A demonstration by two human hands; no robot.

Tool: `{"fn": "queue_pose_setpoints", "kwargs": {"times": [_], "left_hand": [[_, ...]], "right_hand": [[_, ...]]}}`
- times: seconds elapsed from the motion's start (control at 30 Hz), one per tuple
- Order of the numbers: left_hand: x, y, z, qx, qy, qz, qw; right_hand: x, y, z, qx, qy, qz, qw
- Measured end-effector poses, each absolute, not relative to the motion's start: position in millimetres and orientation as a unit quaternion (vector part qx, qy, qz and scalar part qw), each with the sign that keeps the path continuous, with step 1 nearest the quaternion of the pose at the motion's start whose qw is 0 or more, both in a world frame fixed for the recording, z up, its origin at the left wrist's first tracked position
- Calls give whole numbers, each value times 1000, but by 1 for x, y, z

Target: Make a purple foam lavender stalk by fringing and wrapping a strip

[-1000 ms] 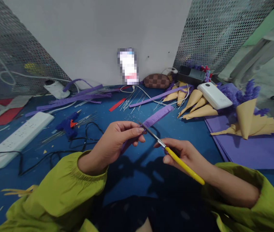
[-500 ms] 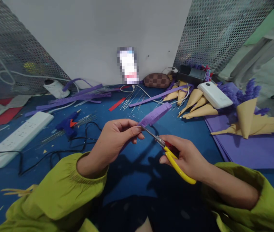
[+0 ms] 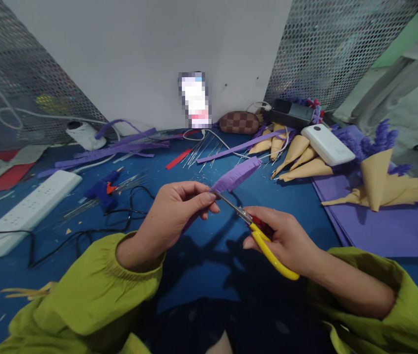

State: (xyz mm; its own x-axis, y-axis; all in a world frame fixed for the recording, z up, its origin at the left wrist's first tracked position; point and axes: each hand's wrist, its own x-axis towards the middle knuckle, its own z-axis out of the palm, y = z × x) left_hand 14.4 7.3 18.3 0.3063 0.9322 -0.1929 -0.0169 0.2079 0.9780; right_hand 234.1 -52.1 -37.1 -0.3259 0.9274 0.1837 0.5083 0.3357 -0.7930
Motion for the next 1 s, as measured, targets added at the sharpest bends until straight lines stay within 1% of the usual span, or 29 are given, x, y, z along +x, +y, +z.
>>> {"fn": "queue_pose_setpoints", "kwargs": {"times": [0.53,1.0], "left_hand": [[16,6,21,485,450,367,654],[13,6,20,517,453,346,639]], "right_hand": [[233,-52,-34,-482,-749,319,326],[233,-51,-34,-479,-736,355,321]]}}
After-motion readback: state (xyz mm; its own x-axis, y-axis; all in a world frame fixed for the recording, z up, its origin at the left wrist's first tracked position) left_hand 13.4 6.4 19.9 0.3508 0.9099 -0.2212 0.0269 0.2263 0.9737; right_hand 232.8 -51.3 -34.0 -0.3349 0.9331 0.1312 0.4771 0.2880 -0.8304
